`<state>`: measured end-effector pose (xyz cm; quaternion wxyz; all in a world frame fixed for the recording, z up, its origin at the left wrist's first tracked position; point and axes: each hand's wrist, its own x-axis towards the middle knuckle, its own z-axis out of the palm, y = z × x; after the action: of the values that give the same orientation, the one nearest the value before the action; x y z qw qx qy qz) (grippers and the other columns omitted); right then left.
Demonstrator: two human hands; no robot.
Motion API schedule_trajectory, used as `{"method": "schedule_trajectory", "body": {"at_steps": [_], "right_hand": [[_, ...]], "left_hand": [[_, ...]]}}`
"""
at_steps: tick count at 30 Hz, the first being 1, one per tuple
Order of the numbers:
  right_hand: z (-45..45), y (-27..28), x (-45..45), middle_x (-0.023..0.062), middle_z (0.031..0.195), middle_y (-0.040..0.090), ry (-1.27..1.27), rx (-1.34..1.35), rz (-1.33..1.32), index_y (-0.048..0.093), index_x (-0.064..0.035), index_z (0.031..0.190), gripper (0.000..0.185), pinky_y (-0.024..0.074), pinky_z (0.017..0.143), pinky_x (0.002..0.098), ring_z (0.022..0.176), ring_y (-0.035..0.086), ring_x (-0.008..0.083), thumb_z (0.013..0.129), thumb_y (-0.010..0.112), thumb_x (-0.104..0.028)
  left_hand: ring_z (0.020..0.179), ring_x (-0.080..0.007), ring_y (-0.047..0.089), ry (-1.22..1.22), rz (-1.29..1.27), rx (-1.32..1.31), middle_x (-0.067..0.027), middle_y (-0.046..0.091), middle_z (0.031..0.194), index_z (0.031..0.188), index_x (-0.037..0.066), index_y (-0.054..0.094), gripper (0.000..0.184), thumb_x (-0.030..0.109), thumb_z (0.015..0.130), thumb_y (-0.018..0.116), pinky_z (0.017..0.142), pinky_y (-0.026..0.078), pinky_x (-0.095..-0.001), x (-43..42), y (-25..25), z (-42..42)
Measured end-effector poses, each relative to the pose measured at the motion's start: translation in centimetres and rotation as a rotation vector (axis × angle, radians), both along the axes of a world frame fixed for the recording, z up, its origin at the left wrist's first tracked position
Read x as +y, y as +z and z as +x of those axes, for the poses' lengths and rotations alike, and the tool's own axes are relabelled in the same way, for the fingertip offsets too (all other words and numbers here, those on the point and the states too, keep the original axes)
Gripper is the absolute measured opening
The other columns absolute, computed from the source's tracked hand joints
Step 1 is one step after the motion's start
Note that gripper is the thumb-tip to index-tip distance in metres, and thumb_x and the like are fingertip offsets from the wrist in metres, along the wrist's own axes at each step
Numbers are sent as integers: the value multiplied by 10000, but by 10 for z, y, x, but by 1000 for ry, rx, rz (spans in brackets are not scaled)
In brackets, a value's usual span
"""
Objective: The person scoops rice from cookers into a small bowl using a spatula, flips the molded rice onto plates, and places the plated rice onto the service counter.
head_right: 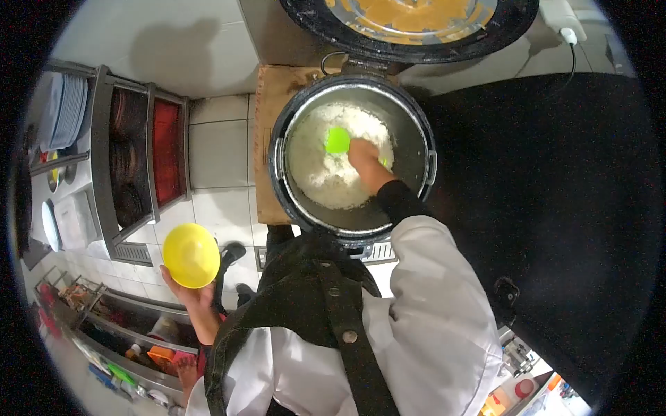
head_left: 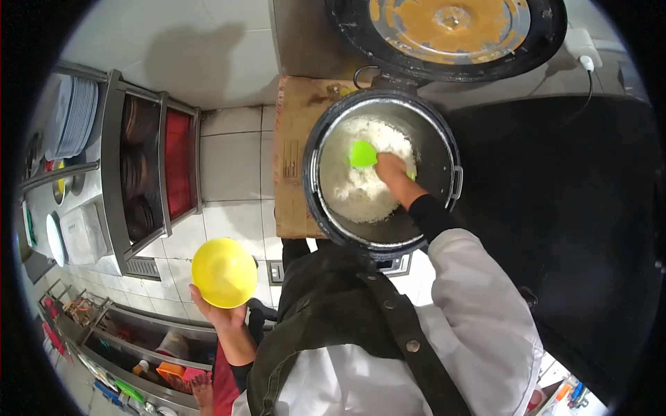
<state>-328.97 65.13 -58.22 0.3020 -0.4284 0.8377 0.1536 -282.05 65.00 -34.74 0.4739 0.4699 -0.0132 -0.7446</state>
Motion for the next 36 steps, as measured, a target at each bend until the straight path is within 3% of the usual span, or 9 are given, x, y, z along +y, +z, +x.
{"method": "schedule_trajectory", "body": {"at_steps": [2,5,9,15,19,23,26,31,36], "right_hand": [[4,57,-7,149,944,651,148,54,-24,670,-96,937,225,493,759,416,901,624,314,780,612,-247],[6,66,13,146,899,658,176,-104,37,688,-86,880,203,496,746,411,861,634,316,776,616,-245],[-6,26,32,148,858,665,284,11,-45,702,-86,865,191,503,724,408,832,642,313,769,632,-235],[-48,24,25,129,956,670,6,243,120,702,-74,885,170,518,732,387,911,648,280,797,571,-136],[-15,64,3,127,919,675,339,270,78,701,-78,883,160,520,707,376,862,658,283,794,579,-132],[16,76,-5,128,784,659,502,175,33,689,-96,802,136,503,621,398,748,650,285,792,602,-200],[16,6,19,101,753,662,729,142,-177,692,-87,776,140,503,578,393,712,651,264,781,573,-161],[14,6,22,122,739,632,576,-169,-170,696,-157,868,191,478,689,418,752,619,309,798,602,-308],[17,6,7,140,739,633,637,-310,-240,700,-178,956,232,468,657,428,716,608,312,787,623,-317]], "left_hand": [[1145,-297,507,33,20,-7,-124,480,1291,1313,81,403,712,596,828,480,911,460,-472,-2,-2,-4],[1150,-299,501,25,42,13,-123,476,1295,1314,81,403,712,594,827,483,909,460,-475,-3,-6,-2],[1156,-329,489,36,8,39,-146,461,1302,1319,79,393,726,602,822,475,916,447,-506,-3,-9,-5],[1152,-398,474,82,44,1,-192,431,1313,1338,85,370,751,618,817,457,916,431,-563,9,-5,6],[1181,-398,445,150,-20,93,-196,416,1325,1341,81,366,730,596,830,453,944,405,-565,13,-6,23],[1179,-312,473,94,-52,88,-138,436,1328,1324,69,384,704,552,828,515,948,435,-478,19,-3,31],[1206,-390,420,159,7,116,-186,392,1348,1342,83,365,707,580,846,442,981,360,-568,23,-11,35],[1195,-375,435,112,-4,112,-171,408,1337,1340,95,366,729,608,829,453,965,374,-567,29,-21,33],[1185,-366,448,25,-36,74,-157,418,1331,1341,98,362,747,622,818,461,947,397,-560,24,-20,19]]}}
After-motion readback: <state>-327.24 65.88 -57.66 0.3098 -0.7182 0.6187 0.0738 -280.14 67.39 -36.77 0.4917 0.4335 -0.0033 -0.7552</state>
